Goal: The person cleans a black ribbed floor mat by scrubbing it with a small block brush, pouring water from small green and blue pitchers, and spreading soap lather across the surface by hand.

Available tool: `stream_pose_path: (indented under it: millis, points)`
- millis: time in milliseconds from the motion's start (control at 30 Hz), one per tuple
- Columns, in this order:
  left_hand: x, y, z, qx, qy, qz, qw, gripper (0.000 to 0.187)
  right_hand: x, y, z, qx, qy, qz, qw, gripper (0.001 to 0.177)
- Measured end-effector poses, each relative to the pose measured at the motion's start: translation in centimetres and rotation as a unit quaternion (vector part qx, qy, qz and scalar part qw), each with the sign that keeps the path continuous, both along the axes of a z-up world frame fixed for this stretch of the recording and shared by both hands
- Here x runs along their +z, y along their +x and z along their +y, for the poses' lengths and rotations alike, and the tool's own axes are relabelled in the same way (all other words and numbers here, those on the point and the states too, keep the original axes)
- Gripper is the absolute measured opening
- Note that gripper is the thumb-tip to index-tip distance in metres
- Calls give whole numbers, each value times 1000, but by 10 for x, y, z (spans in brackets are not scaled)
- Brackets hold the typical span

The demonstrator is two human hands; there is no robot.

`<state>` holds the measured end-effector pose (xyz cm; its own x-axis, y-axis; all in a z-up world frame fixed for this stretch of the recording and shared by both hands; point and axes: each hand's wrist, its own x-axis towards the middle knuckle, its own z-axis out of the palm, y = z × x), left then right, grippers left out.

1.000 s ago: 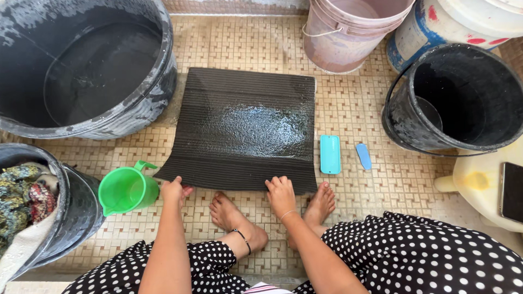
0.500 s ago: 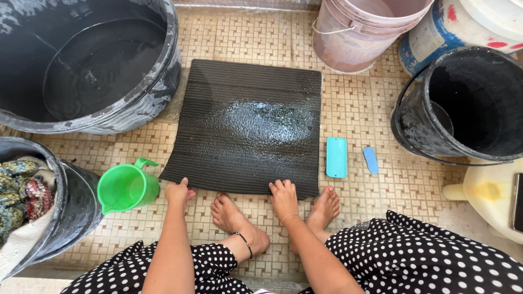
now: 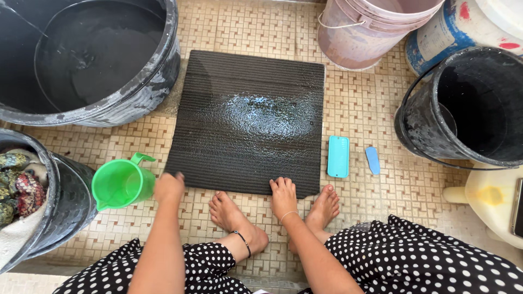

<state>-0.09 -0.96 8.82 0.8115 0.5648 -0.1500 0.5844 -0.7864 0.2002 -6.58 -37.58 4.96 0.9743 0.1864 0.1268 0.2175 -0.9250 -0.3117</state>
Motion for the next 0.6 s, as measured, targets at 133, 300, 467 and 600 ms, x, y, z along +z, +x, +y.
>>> stream_pose_path:
  millis: [133, 300, 467, 600]
  points:
    - [57, 10, 9, -10, 115, -121, 986, 35, 20, 11, 11, -9, -9, 84, 996, 48]
    - [49, 0, 43, 57, 216, -67, 973, 57, 42, 24, 19, -32, -21, 178, 983, 41]
    - [3, -7, 72, 71, 64, 64, 993, 18, 27, 30, 18, -72, 51, 152, 984, 39]
    - [27, 6, 47, -30, 104, 33, 994, 16, 17, 39, 18, -92, 99, 128, 983, 38]
